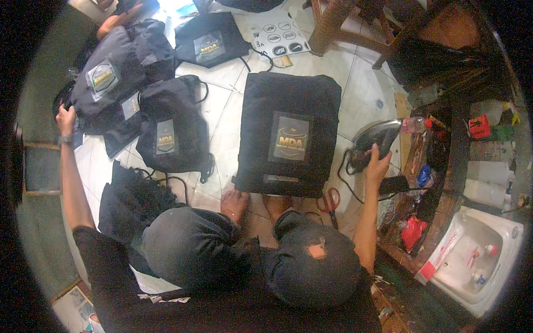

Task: The person sits on the floor and uses a handheld iron to press a logo patch onto a black drawstring bag. They repeatedly position the patch, apply the iron, and smooth the area with their hands. Several similar bags are visible nearby.

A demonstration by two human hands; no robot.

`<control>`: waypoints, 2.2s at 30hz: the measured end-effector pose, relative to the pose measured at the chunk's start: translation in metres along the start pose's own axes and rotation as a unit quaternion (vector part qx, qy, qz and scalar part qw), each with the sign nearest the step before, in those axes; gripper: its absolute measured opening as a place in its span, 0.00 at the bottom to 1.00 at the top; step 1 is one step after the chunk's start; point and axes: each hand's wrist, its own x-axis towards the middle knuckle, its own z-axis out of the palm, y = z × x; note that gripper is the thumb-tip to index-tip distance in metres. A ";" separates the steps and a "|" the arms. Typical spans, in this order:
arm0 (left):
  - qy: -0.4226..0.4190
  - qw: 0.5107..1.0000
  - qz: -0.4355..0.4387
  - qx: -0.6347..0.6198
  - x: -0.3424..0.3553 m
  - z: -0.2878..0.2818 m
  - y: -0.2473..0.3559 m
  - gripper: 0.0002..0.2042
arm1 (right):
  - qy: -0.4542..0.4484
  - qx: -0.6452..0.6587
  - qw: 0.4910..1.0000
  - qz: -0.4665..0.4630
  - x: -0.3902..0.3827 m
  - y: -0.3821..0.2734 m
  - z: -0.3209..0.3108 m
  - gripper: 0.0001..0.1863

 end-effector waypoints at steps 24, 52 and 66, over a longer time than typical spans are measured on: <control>-0.315 0.787 0.383 -0.367 -0.439 -0.050 0.444 0.27 | -0.356 -0.018 0.926 0.126 -0.057 -0.164 0.068 0.26; -0.436 0.816 0.136 -0.355 -0.375 -0.010 0.518 0.70 | -0.496 -0.296 0.816 -0.017 -0.122 -0.139 0.076 0.31; -0.469 0.802 0.124 -0.348 -0.373 -0.008 0.519 0.72 | -0.502 -0.289 0.813 -0.061 -0.111 -0.149 0.057 0.31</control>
